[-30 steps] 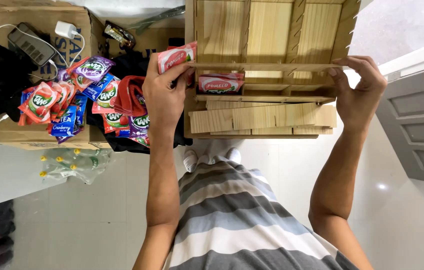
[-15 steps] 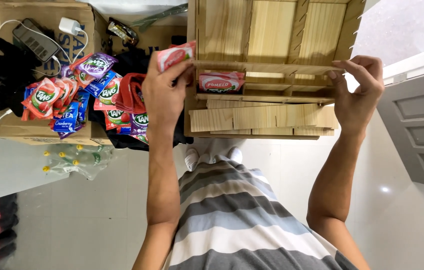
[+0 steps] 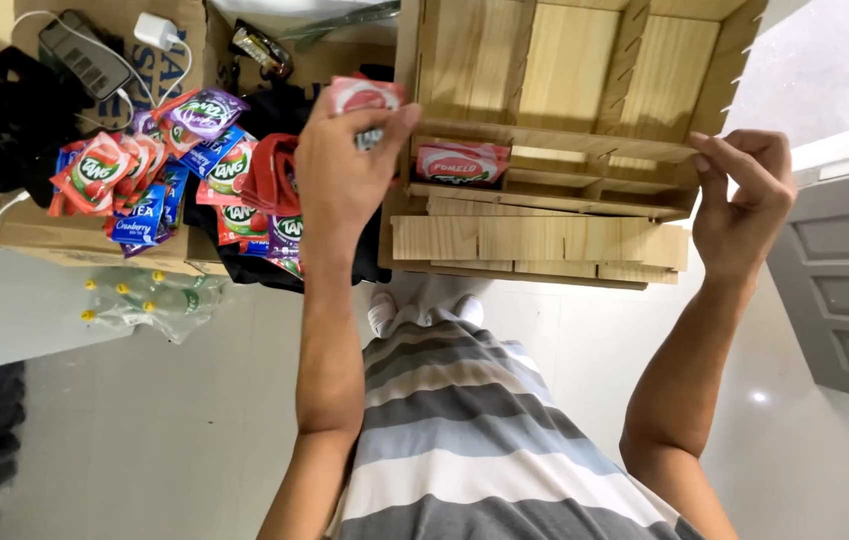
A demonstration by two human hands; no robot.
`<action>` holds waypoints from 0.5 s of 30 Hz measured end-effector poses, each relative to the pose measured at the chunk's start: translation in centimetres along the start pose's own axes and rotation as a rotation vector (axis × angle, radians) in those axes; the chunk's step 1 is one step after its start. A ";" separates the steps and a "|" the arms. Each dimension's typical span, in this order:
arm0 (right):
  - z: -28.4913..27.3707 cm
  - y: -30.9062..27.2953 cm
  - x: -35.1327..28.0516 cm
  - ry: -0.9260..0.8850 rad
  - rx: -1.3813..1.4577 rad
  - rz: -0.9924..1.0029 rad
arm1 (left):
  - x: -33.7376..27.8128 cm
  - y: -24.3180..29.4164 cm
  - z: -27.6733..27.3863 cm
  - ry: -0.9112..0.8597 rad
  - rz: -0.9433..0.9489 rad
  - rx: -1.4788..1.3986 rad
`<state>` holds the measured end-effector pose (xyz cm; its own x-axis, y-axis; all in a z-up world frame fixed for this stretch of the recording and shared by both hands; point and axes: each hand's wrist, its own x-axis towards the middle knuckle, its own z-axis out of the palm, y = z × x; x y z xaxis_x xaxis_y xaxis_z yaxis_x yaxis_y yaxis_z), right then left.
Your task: Organizing and stacking juice packets into a wooden display rack.
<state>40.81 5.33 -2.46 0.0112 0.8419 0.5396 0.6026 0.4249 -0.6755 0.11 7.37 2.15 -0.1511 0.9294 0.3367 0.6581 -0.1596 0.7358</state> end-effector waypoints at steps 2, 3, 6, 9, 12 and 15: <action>-0.1 0.0 0.2 -0.009 -0.023 0.014 | 0.3 0.4 -0.1 -0.034 -0.034 0.023; -0.2 -0.1 0.2 -0.007 -0.050 0.030 | 0.6 0.7 -0.1 -0.073 -0.057 0.045; -0.3 1.8 0.0 -0.003 -0.064 -0.029 | 0.7 0.3 0.3 -0.122 -0.087 0.057; -0.1 0.6 -0.1 -0.018 -0.055 -0.016 | 0.7 0.3 0.2 -0.139 -0.122 0.046; 0.4 0.0 -0.3 -0.015 -0.095 0.084 | 0.7 0.0 0.5 -0.132 -0.141 0.039; 0.5 -0.3 -0.5 -0.017 -0.264 0.064 | 0.9 0.0 0.6 -0.136 -0.140 0.046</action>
<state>40.25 4.92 -2.81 0.0439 0.8704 0.4904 0.7885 0.2713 -0.5520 0.41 8.37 2.14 -0.1439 0.9784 0.1483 0.6713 -0.0136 0.7411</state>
